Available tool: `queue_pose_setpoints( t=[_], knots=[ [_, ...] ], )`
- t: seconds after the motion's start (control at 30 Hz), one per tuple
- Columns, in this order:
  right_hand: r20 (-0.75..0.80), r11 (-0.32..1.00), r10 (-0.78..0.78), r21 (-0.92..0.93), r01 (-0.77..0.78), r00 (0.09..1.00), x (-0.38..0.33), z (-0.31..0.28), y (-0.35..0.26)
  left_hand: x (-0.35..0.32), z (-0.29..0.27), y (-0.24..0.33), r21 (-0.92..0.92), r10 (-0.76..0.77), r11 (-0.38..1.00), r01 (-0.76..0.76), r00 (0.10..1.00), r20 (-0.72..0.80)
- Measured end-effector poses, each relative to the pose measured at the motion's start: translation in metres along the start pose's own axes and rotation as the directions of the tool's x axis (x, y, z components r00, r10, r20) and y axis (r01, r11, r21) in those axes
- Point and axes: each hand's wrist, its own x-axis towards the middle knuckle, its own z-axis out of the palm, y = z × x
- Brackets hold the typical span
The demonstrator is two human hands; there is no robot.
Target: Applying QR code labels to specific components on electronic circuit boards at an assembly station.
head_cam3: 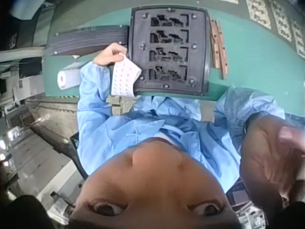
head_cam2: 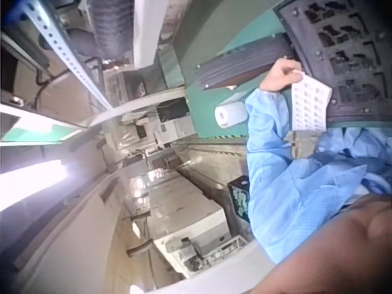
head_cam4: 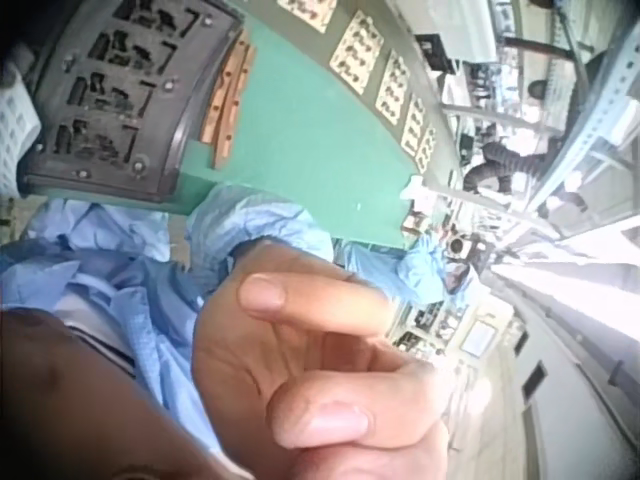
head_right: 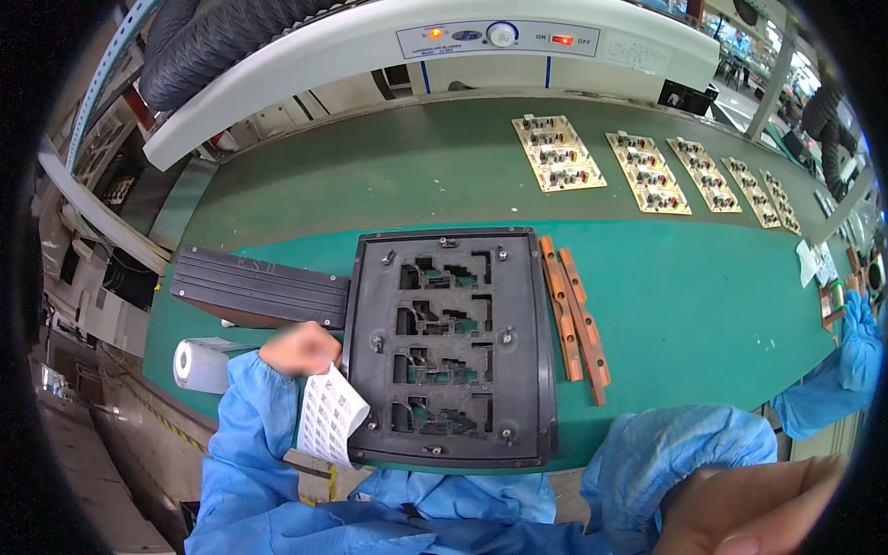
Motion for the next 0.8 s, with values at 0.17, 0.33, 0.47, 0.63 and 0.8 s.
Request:
queue_pose_setpoints(
  t=[0.17,0.33,0.47,0.63,0.8],
  knots=[
    [0.034,0.999,0.035,-0.004,-0.035,0.999,0.025,0.042,0.031,-0.001,-0.006,0.002,-0.021,-0.011,1.000,0.013,0.998,0.061],
    [0.051,0.994,0.107,-0.004,-0.107,0.993,0.021,0.046,0.029,-0.010,-0.010,-0.002,-0.075,-0.015,0.997,0.017,0.999,0.029],
    [0.019,0.983,0.175,-0.066,-0.173,0.984,0.031,0.066,0.041,0.002,-0.008,0.009,0.024,0.009,1.000,-0.009,1.000,0.000],
    [-0.066,0.970,0.218,-0.097,-0.224,0.974,0.018,0.064,0.036,-0.004,-0.008,-0.002,-0.045,0.044,0.998,-0.043,0.998,0.036],
    [-0.143,0.954,0.273,-0.087,-0.287,0.951,0.000,0.055,0.028,0.004,-0.002,0.006,0.024,0.008,1.000,-0.009,1.000,0.026]
  ],
)
